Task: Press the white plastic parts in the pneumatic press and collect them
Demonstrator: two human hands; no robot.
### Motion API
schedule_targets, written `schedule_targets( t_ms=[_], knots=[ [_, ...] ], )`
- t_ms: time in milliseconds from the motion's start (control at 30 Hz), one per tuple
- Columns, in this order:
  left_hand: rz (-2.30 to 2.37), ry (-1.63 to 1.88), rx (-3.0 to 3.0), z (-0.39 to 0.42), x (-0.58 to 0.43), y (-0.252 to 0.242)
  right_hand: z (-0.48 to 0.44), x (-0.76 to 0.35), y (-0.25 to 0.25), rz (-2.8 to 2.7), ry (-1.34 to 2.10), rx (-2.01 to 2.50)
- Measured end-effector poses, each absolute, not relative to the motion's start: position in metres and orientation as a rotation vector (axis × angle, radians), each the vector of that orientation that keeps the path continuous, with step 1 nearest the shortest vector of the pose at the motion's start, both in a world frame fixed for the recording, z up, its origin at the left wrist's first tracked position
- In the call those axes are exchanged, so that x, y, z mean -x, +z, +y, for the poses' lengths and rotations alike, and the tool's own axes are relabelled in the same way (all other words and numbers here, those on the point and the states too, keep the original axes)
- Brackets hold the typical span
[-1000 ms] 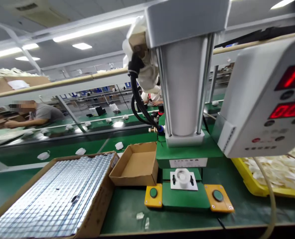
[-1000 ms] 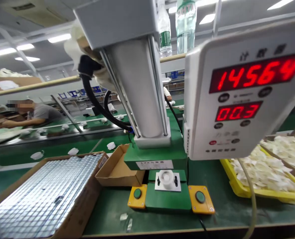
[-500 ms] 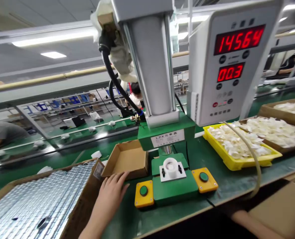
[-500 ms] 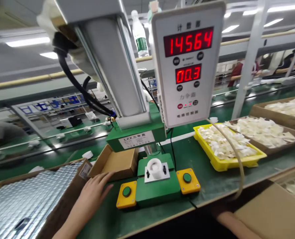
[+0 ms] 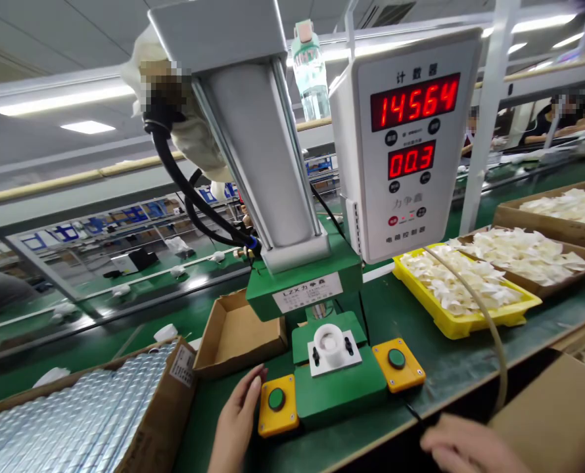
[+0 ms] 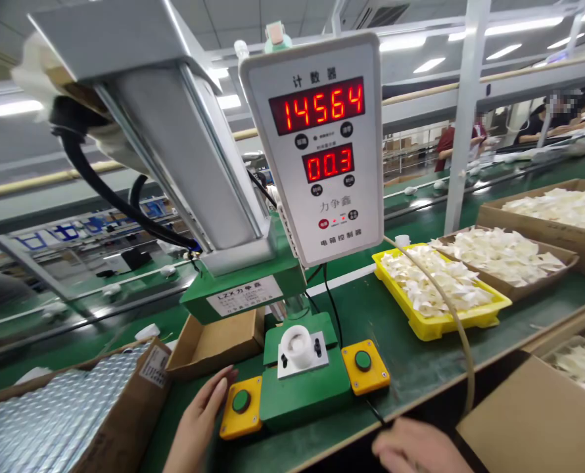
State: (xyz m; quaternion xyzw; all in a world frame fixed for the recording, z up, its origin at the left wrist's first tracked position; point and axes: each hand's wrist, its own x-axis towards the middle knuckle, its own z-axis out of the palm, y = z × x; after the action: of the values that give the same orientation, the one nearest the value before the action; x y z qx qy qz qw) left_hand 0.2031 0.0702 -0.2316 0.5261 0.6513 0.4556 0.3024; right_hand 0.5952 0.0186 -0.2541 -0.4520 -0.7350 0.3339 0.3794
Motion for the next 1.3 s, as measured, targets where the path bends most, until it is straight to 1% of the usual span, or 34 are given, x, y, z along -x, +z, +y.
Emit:
schedule_targets(
  t_ms=[100,200,300,367,467,533,633,733,867,967,1067,1133,1200,1300],
  knots=[
    [1.659,1.334,-1.167,0.071,-0.230,-0.238,0.055,-0.573,-0.225,-1.311,0.667,1.206],
    [1.651,1.433,-0.993,0.071,-0.243,-0.237,0.091,-0.552,-0.224,-0.992,0.638,1.238],
    [1.653,1.497,-0.880,0.069,-0.245,-0.235,0.104,-0.544,-0.237,-0.959,0.607,1.309],
    [1.664,1.523,-0.839,0.068,-0.246,-0.237,0.106,-0.545,-0.243,-0.988,0.525,1.326],
    [1.693,1.566,-0.837,0.065,-0.250,-0.244,0.110,-0.548,-0.245,-1.032,0.363,1.348],
    [1.715,1.594,-0.879,0.063,-0.253,-0.250,0.113,-0.548,-0.242,-1.055,0.321,1.367],
    [1.775,1.596,-1.001,0.057,-0.257,-0.256,0.114,-0.548,-0.236,-1.124,0.407,1.351],
    [1.903,1.544,-1.231,0.053,-0.254,-0.249,0.113,-0.552,-0.233,-1.150,0.563,1.385],
    [2.103,1.349,-1.798,0.065,-0.240,-0.215,0.125,-0.561,-0.231,-1.227,0.722,1.369],
    [2.271,1.033,-2.111,0.089,-0.222,-0.193,0.137,-0.567,-0.232,-1.308,0.779,1.383],
    [2.408,0.642,-2.197,0.104,-0.199,-0.190,0.143,-0.570,-0.237,-1.343,0.748,1.447],
    [2.387,0.418,-2.242,0.099,-0.181,-0.194,0.141,-0.571,-0.239,-1.336,0.725,1.473],
    [2.305,0.272,-2.290,0.084,-0.162,-0.197,0.138,-0.572,-0.239,-1.311,0.720,1.477],
    [2.238,0.149,-2.292,0.056,-0.135,-0.197,0.134,-0.571,-0.234,-1.287,0.728,1.459]
  ],
)
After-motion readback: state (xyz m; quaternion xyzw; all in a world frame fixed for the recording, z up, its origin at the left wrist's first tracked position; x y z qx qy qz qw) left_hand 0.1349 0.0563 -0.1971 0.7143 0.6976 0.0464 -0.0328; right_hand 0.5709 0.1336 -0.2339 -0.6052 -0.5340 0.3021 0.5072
